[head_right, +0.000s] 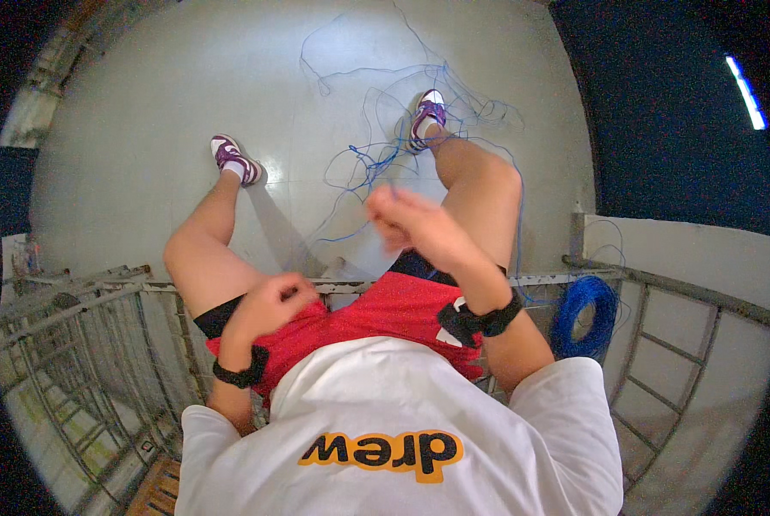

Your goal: The person untangles a cluster of blue wires while seated, pulling and separating individual strands by hand until they are loose.

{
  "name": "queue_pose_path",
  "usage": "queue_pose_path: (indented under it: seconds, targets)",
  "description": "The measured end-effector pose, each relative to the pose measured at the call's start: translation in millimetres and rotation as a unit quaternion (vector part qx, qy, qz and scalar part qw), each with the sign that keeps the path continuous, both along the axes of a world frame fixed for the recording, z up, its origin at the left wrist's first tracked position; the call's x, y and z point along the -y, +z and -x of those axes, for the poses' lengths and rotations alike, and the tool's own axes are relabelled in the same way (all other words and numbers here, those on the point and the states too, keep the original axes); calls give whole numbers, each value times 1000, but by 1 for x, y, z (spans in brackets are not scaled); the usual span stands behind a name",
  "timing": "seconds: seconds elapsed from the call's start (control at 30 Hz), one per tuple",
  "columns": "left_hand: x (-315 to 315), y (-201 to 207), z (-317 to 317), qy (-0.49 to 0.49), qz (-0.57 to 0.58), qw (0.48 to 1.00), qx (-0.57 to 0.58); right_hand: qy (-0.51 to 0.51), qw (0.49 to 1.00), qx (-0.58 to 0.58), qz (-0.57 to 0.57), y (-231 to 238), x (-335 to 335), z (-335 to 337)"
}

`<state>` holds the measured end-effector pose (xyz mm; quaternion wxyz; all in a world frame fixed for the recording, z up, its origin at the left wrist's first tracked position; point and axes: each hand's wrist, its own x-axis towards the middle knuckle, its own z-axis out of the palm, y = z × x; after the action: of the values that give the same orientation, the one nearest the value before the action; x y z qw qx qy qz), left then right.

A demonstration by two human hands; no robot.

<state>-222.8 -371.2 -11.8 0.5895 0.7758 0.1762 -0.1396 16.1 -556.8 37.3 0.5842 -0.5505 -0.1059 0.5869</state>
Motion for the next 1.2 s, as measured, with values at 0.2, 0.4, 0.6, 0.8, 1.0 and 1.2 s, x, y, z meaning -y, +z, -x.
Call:
queue_pose_path:
  seconds: [0.2, 0.4, 0.6, 0.8, 1.0, 1.2]
  targets:
    - [-87, -35, 15, 173, -246, 945, -128, -143, 792, 593, 39, 54, 26, -23]
    - [-82, 16, -46, 102, -394, 913, 3, -91, 797, 596, 16, 101, 33, 13]
    - [-26, -8, -131, 37, -290, 944, 153, -86, 841, 529, -72, 116, 31, 33]
    - [49, -60, -181, 17, -59, 994, 95, -72, 787, 565, -236, 113, 44, 38]
    - [65, -161, -215, 101, 43, 985, 133, 106, 749, 393, -524, 113, 40, 27]
    - [72, -170, -229, 113, -33, 992, 49, 138, 737, 270, -604, 120, 43, 36]
